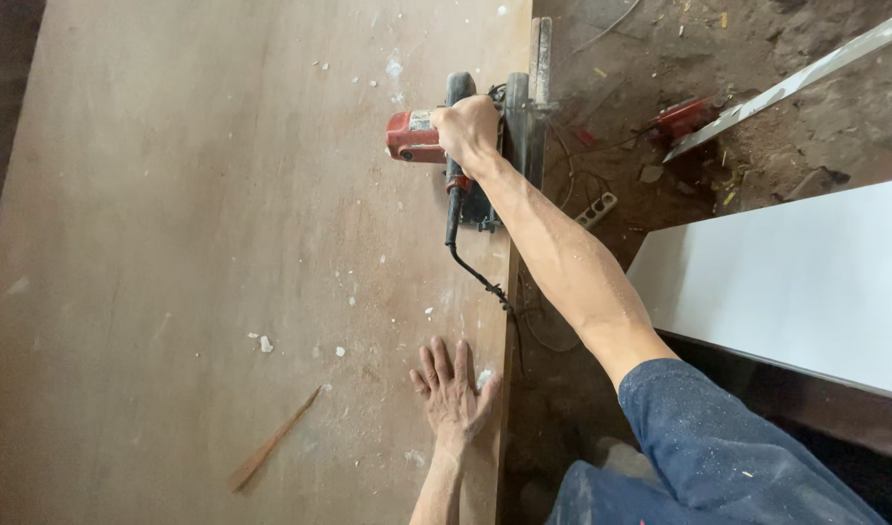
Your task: The person uses a circular saw to cut a large sheet of plywood. Then they measure and mark the sheet with a tape measure, square, and pencil, and finally position a long white trim piece along the marked line.
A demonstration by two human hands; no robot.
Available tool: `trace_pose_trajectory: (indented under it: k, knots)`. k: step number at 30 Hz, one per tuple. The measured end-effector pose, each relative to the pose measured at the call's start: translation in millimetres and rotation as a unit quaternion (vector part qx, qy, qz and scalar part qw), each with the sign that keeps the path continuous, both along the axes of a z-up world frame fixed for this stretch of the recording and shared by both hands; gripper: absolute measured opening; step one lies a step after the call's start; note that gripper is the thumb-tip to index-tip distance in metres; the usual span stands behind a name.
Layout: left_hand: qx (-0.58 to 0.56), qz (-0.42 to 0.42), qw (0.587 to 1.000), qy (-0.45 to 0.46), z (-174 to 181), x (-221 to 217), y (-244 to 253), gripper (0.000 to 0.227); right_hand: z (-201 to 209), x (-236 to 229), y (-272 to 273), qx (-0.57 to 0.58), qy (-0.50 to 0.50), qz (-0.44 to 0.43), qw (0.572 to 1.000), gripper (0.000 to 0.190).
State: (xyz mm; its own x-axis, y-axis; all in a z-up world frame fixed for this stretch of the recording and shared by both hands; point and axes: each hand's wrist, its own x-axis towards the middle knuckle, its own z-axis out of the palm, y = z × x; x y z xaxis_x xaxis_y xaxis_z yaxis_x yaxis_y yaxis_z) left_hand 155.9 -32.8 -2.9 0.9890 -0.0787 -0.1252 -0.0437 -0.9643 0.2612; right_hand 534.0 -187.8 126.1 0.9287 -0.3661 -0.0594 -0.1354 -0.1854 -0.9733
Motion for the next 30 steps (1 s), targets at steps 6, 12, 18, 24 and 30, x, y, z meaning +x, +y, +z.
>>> trace_pose_trajectory:
  k: [6,12,18,24,30]
  knots:
    - [0.013,-0.002,1.0,-0.025,-9,-3,0,0.085,-3,30,-11,0.019,0.005,0.013,1.0,0.02]
    - [0.017,0.001,1.0,-0.007,-14,-5,3,0.084,-7,62,-19,0.013,-0.006,0.003,1.0,0.02]
    - [0.0,-0.019,0.997,-0.074,-7,63,-21,0.091,-14,80,-23,0.032,0.011,0.014,0.999,0.017]
    - [-0.036,-0.022,0.999,0.028,5,151,-66,0.095,-7,85,-28,0.022,0.021,0.001,1.0,0.021]
    - [-0.022,-0.025,0.999,-0.014,8,163,-68,0.094,-3,107,-35,-0.012,0.004,0.004,1.0,0.022]
